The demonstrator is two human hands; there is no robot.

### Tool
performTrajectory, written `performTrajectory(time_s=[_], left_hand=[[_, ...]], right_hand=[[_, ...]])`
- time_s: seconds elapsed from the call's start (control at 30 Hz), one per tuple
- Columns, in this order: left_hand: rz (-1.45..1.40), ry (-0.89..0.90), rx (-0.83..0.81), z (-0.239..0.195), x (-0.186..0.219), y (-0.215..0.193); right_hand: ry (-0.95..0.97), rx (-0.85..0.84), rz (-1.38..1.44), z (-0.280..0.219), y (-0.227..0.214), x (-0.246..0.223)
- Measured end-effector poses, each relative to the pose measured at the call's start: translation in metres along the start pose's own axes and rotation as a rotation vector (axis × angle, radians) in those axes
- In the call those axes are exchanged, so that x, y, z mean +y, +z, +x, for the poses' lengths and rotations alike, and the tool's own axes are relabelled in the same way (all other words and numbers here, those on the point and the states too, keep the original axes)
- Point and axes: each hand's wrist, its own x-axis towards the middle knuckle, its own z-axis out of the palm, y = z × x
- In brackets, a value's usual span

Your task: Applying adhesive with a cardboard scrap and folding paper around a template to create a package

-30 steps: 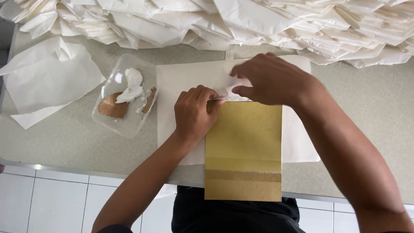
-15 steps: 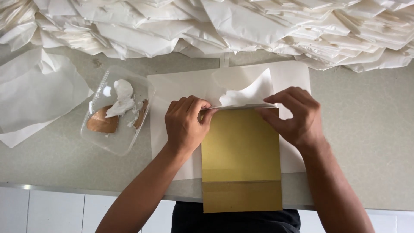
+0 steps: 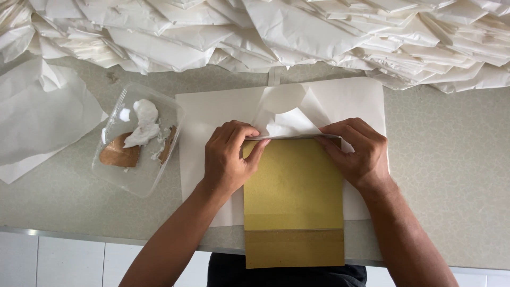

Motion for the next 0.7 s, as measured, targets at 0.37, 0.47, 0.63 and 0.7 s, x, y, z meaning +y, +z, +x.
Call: performTrajectory(time_s=[0.37, 0.47, 0.63, 0.7], left_hand=[[-0.061, 0.069, -0.051, 0.016, 0.003, -0.009], [-0.123, 0.093, -0.113, 0.031, 0.005, -0.018], [-0.143, 0.195, -0.099, 0.073, 0.026, -0.032], [-0.059, 0.286, -0.241, 0.086, 0.027, -0.029]], right_hand=[[-0.030, 0.009, 0.034, 0.000, 0.002, 0.003], [-0.043, 0.017, 0.044, 0.001, 0.001, 0.002], [-0.066, 0.035, 0.063, -0.001, 0.003, 0.004], [-0.063, 0.030, 0.058, -0.001, 0.003, 0.005]])
